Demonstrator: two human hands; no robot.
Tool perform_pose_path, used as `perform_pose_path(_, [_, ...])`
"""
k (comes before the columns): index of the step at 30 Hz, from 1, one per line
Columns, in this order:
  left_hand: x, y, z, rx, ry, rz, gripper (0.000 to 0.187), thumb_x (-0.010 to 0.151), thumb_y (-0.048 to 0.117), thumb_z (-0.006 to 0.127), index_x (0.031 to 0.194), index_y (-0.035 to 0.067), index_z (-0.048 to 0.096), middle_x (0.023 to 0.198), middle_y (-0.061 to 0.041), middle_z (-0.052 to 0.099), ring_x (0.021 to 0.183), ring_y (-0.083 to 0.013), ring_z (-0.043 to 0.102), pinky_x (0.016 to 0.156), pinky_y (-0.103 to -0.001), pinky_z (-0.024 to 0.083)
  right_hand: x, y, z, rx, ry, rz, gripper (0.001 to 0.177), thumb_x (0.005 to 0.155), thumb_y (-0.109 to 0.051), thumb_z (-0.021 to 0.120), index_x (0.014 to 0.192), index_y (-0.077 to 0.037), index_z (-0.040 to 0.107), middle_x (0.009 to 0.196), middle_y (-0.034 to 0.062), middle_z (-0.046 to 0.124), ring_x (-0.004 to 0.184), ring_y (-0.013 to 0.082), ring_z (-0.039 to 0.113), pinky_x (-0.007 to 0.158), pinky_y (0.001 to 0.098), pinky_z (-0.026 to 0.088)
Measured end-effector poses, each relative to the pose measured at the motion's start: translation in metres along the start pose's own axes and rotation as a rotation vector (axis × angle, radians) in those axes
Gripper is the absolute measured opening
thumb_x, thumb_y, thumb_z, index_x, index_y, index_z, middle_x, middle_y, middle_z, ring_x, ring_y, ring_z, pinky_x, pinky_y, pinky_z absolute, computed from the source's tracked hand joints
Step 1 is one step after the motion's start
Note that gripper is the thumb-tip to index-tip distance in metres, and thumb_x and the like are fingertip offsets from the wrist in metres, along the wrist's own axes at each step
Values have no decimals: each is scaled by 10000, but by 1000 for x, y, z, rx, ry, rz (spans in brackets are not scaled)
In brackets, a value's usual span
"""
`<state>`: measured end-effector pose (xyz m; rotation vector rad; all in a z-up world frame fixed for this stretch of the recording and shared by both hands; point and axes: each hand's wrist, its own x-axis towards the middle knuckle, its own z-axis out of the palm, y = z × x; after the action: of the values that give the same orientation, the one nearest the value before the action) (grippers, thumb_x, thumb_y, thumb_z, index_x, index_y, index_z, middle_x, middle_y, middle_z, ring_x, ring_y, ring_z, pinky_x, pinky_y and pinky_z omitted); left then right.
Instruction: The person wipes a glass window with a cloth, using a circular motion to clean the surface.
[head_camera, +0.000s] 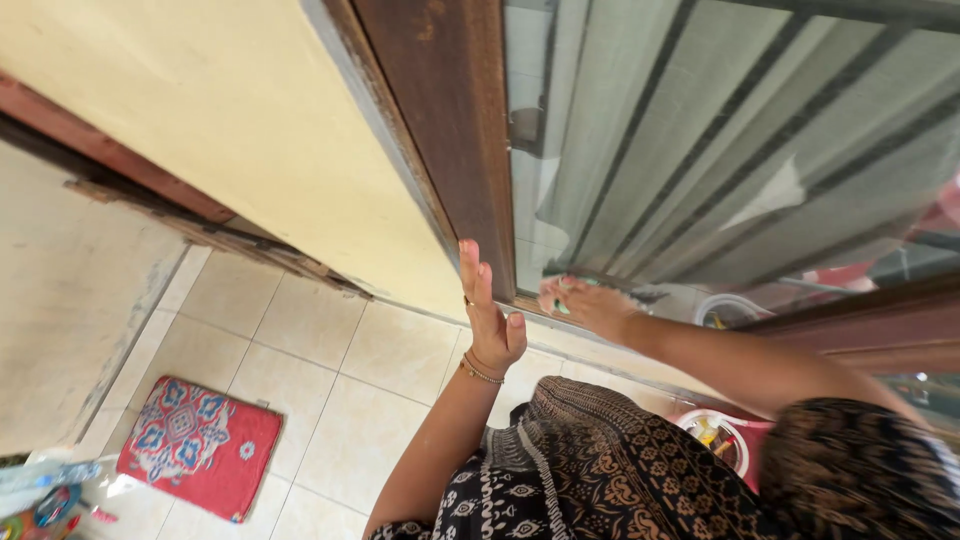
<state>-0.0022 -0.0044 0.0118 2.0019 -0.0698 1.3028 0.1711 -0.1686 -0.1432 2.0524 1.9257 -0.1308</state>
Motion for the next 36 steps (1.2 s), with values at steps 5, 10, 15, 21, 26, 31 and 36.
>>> perform_pose_path(5, [30, 12, 22, -76, 48, 95, 642, 1124, 420, 378, 1664, 115, 211, 1743, -194, 145, 1659, -399, 123, 1329, -536, 145, -79, 31, -197, -817, 420, 172, 679, 937, -377, 476, 1599, -244, 397, 1669, -32, 308, 1525, 166, 218, 1216, 557, -8])
perform_pose_path(10, [51, 27, 41, -119, 76, 162, 637, 1114, 423, 377, 1662, 141, 220, 1749, -159, 144, 1668, -374, 111, 1335, -528, 141, -136, 79, -324, -534, 860, 346, 497, 1010, -307, 644, 1504, -262, 614, 1640, 10, 466, 1577, 310, 283, 1200, 670, 142])
perform_pose_path(15, [60, 31, 48, -168, 83, 144, 629, 1123, 417, 348, 1673, 143, 216, 1762, -128, 135, 1626, -324, 124, 1350, -501, 136, -145, 83, -322, -467, 1015, 481, 498, 974, -245, 646, 1471, -250, 606, 1683, 56, 408, 1551, 377, 233, 1132, 783, 174])
perform_pose_path(21, [49, 28, 48, -177, 14, 103, 621, 1142, 421, 342, 1664, 108, 221, 1761, -150, 122, 1658, -342, 126, 1346, -491, 143, -92, 39, -188, -577, 832, 451, 468, 1013, -448, 632, 1480, -438, 661, 1705, -67, 398, 1586, 244, 238, 1207, 629, 150])
perform_pose_path(26, [39, 31, 54, -166, -37, 91, 610, 1150, 424, 333, 1647, 80, 254, 1752, -168, 143, 1667, -363, 131, 1340, -504, 159, -91, 6, -71, -565, 739, 355, 416, 980, -341, 564, 1381, -395, 665, 1662, -126, 391, 1529, 120, 281, 1266, 464, 32])
perform_pose_path(31, [33, 34, 58, -204, -63, 91, 596, 1150, 419, 348, 1636, 79, 283, 1753, -167, 153, 1669, -362, 134, 1342, -509, 156, -136, 7, -40, -533, 617, 354, 438, 906, -321, 612, 1333, -400, 672, 1637, -148, 401, 1504, 110, 309, 1267, 460, 10])
perform_pose_path(36, [37, 41, 65, -211, -72, 111, 602, 1137, 429, 354, 1634, 95, 288, 1750, -160, 158, 1665, -363, 140, 1338, -520, 148, -182, 60, -139, -666, 891, 440, 476, 954, -371, 743, 1429, -395, 712, 1623, -73, 485, 1547, 196, 319, 1310, 516, 16])
